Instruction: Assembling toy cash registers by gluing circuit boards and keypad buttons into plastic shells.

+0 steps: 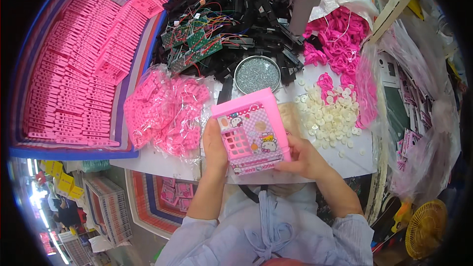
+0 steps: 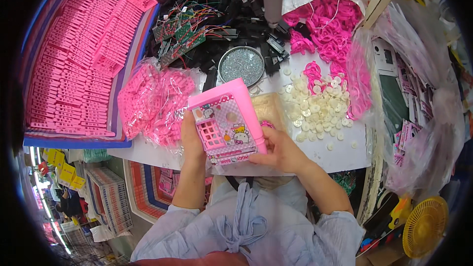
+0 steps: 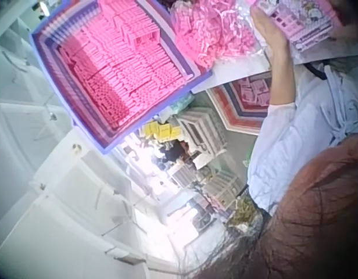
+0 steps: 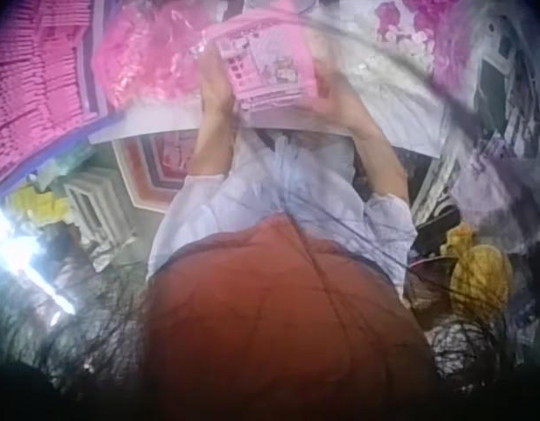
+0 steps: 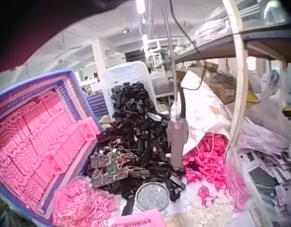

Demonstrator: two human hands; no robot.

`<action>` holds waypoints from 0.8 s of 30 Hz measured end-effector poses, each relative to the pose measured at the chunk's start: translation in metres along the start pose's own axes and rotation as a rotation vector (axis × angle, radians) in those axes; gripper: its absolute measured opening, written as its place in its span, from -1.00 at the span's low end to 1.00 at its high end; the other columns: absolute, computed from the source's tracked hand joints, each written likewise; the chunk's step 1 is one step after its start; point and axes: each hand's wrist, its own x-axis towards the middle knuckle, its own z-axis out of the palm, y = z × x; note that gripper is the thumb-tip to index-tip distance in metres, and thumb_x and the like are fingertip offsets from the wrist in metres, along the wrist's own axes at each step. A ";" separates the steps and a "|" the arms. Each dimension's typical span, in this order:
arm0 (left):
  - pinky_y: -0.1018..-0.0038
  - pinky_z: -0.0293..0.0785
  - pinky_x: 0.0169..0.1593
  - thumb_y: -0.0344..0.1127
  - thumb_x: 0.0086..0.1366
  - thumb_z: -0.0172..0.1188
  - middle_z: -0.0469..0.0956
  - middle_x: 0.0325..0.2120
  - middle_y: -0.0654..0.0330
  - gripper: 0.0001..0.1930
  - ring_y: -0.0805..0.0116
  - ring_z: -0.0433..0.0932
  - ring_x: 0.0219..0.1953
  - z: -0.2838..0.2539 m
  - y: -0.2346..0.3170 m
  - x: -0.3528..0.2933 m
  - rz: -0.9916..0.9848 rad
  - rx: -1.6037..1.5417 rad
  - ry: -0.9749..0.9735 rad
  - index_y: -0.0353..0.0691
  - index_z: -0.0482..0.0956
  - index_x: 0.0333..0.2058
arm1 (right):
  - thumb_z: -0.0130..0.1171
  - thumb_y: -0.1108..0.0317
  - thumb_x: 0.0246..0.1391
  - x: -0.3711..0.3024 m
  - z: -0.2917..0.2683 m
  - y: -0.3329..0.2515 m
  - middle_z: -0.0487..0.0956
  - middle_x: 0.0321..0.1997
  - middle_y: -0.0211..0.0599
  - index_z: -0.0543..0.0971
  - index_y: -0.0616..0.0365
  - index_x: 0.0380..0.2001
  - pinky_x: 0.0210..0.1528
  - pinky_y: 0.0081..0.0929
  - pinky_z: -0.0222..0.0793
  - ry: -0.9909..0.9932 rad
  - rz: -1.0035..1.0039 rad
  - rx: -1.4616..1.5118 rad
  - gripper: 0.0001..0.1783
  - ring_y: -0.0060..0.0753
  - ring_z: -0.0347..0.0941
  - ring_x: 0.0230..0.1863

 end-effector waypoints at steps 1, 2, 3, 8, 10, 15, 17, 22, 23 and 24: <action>0.55 0.56 -0.20 -0.08 0.57 -0.13 0.60 -0.20 0.22 -0.61 0.53 0.60 -0.27 0.000 0.002 0.000 -0.020 -0.015 -0.001 -0.29 0.49 0.01 | 0.39 0.51 0.06 0.001 -0.001 0.002 0.55 0.15 -0.19 0.36 0.28 0.22 0.15 -0.40 0.49 0.010 0.019 0.017 -0.34 -0.43 0.52 0.11; 0.56 0.55 -0.21 -0.08 0.58 -0.13 0.60 -0.20 0.23 -0.61 0.54 0.59 -0.27 0.001 0.005 -0.001 -0.039 -0.030 -0.001 -0.29 0.50 0.01 | 0.39 0.51 0.06 -0.001 -0.001 0.002 0.55 0.15 -0.19 0.37 0.29 0.21 0.15 -0.41 0.49 0.006 0.020 0.050 -0.35 -0.44 0.52 0.12; 0.57 0.54 -0.21 -0.08 0.58 -0.13 0.60 -0.21 0.23 -0.61 0.55 0.59 -0.28 -0.001 0.010 -0.001 -0.053 -0.038 0.005 -0.30 0.50 0.00 | 0.38 0.52 0.07 0.000 -0.001 0.001 0.55 0.15 -0.20 0.37 0.29 0.21 0.15 -0.42 0.49 -0.008 0.018 0.088 -0.36 -0.44 0.52 0.12; 0.60 0.50 -0.24 -0.08 0.58 -0.14 0.61 -0.26 0.26 -0.60 0.60 0.57 -0.29 -0.001 0.010 0.007 0.062 0.147 -0.041 -0.31 0.53 -0.05 | 0.35 0.55 0.08 -0.003 0.019 -0.001 0.54 0.17 -0.22 0.37 0.29 0.24 0.17 -0.44 0.48 0.016 -0.085 0.153 -0.35 -0.46 0.51 0.13; 0.59 0.50 -0.25 -0.07 0.58 -0.14 0.61 -0.27 0.26 -0.60 0.60 0.56 -0.30 -0.003 0.009 0.011 0.084 0.201 -0.059 -0.29 0.54 -0.07 | 0.35 0.56 0.08 -0.006 0.019 -0.003 0.53 0.18 -0.23 0.36 0.29 0.26 0.18 -0.43 0.47 0.058 -0.065 0.096 -0.33 -0.46 0.51 0.13; 0.50 0.47 -0.20 -0.07 0.58 -0.19 0.61 -0.28 0.23 -0.57 0.56 0.52 -0.30 -0.004 -0.006 0.010 -0.009 0.045 0.001 -0.31 0.55 -0.11 | 0.34 0.58 0.08 -0.004 0.012 -0.003 0.54 0.17 -0.23 0.34 0.30 0.27 0.17 -0.43 0.48 0.133 -0.138 0.105 -0.32 -0.45 0.52 0.13; 0.51 0.45 -0.19 -0.08 0.58 -0.19 0.61 -0.31 0.21 -0.56 0.56 0.50 -0.32 -0.005 -0.014 -0.012 0.125 0.319 -0.032 -0.32 0.57 -0.15 | 0.34 0.58 0.08 -0.005 0.013 -0.001 0.54 0.17 -0.23 0.34 0.30 0.27 0.17 -0.43 0.49 0.158 -0.133 0.130 -0.32 -0.45 0.52 0.12; 0.47 0.39 -0.31 -0.10 0.58 -0.21 0.58 -0.47 0.19 -0.50 0.53 0.45 -0.40 -0.008 -0.018 -0.015 0.277 0.421 -0.040 -0.36 0.57 -0.34 | 0.35 0.57 0.07 -0.009 0.016 0.007 0.55 0.16 -0.22 0.34 0.30 0.26 0.15 -0.43 0.51 0.144 -0.118 0.141 -0.32 -0.44 0.53 0.11; 0.46 0.39 -0.32 -0.10 0.58 -0.21 0.57 -0.48 0.19 -0.50 0.52 0.45 -0.41 -0.011 -0.023 -0.015 0.280 0.425 -0.035 -0.36 0.56 -0.35 | 0.36 0.57 0.07 -0.010 0.016 0.010 0.55 0.16 -0.22 0.35 0.30 0.26 0.16 -0.42 0.50 0.142 -0.129 0.143 -0.32 -0.44 0.53 0.11; 0.45 0.39 -0.34 -0.10 0.58 -0.20 0.56 -0.50 0.19 -0.50 0.51 0.45 -0.42 -0.009 -0.024 -0.013 0.284 0.425 -0.037 -0.36 0.56 -0.36 | 0.36 0.57 0.07 -0.010 0.015 0.012 0.55 0.16 -0.22 0.35 0.30 0.26 0.16 -0.42 0.50 0.146 -0.144 0.144 -0.32 -0.44 0.53 0.11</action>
